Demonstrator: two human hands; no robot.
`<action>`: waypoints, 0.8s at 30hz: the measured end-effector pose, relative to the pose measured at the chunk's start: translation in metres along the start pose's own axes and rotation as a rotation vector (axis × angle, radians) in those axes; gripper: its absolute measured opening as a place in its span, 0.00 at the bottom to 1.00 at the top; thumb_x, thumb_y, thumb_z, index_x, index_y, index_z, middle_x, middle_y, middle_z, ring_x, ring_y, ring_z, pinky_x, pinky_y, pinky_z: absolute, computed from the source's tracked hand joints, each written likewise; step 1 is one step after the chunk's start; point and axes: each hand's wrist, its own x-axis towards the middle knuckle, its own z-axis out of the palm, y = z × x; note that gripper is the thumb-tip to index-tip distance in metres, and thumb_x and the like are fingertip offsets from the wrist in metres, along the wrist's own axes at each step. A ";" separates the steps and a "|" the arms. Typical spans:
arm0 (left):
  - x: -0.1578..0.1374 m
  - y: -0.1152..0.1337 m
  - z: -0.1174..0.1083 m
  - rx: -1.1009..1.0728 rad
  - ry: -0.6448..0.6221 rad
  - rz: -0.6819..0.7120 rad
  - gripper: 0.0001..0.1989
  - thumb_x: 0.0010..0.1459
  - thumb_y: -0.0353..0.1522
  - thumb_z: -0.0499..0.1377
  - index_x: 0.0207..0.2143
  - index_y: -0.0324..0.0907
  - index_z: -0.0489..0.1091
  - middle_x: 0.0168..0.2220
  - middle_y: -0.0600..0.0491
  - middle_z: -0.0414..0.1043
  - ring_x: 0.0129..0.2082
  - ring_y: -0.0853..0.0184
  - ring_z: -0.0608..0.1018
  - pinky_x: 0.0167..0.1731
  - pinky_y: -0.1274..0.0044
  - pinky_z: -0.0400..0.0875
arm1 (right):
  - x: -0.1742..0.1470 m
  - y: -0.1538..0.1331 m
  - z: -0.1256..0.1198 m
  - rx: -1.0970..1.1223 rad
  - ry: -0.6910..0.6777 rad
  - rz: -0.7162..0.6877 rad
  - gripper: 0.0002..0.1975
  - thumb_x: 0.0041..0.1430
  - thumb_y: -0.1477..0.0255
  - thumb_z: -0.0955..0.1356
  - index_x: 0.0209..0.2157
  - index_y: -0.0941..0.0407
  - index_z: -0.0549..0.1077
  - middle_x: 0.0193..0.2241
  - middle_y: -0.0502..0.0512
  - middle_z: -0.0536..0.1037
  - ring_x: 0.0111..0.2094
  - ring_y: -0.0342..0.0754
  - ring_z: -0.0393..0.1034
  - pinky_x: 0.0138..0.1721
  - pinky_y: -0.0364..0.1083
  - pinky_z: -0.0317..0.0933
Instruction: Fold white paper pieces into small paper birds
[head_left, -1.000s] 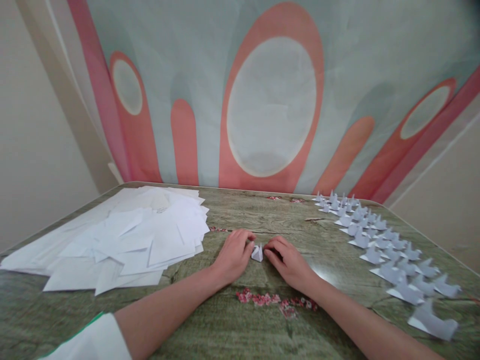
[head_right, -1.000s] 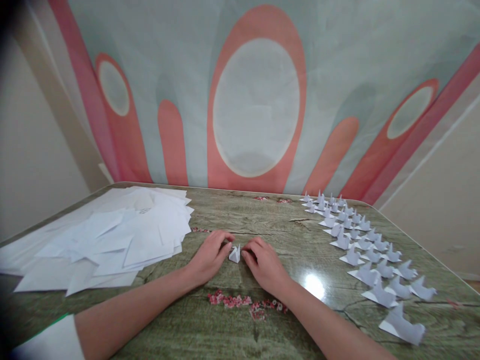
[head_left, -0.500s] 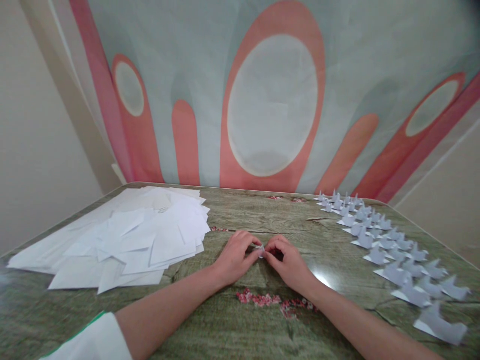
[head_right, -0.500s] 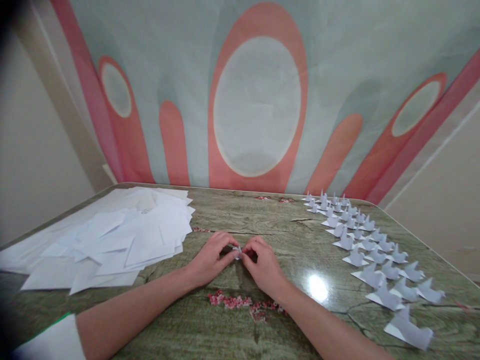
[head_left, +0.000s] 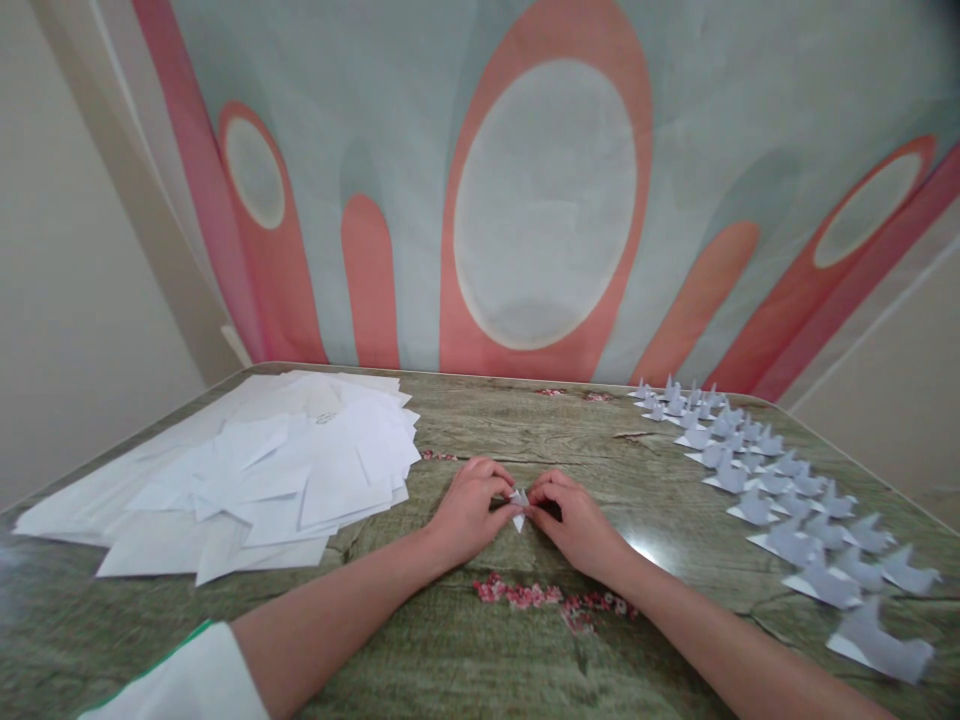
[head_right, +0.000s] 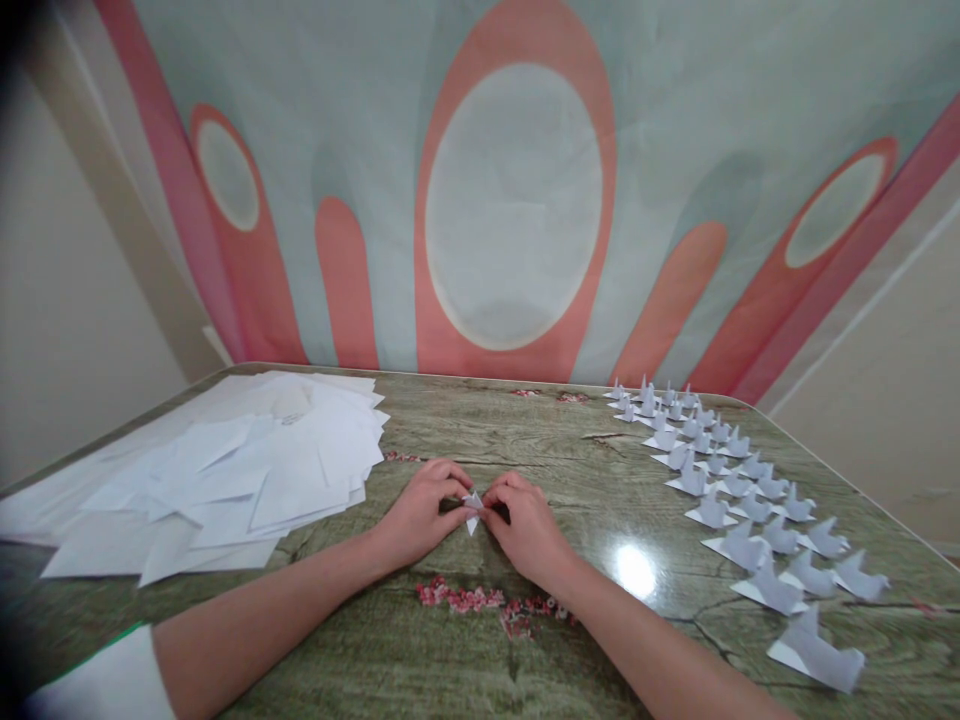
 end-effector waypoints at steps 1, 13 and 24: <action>0.000 0.001 0.000 -0.002 -0.005 0.003 0.04 0.50 0.34 0.60 0.27 0.43 0.71 0.36 0.52 0.68 0.40 0.64 0.67 0.43 0.70 0.60 | 0.000 0.000 0.000 -0.004 0.000 -0.004 0.03 0.52 0.75 0.66 0.26 0.56 0.71 0.30 0.52 0.70 0.34 0.47 0.64 0.37 0.47 0.57; -0.001 0.004 -0.001 0.048 0.001 0.045 0.03 0.51 0.32 0.59 0.30 0.45 0.73 0.36 0.53 0.68 0.40 0.65 0.67 0.42 0.72 0.60 | -0.005 -0.014 -0.003 0.092 0.083 -0.089 0.04 0.56 0.74 0.65 0.30 0.54 0.72 0.28 0.52 0.70 0.33 0.46 0.64 0.36 0.46 0.58; 0.001 0.001 -0.001 -0.029 -0.025 0.035 0.06 0.53 0.34 0.58 0.27 0.47 0.75 0.33 0.55 0.72 0.38 0.65 0.69 0.43 0.71 0.60 | -0.004 -0.015 -0.003 0.120 0.082 -0.079 0.06 0.57 0.73 0.63 0.28 0.55 0.70 0.26 0.51 0.69 0.31 0.45 0.64 0.33 0.44 0.58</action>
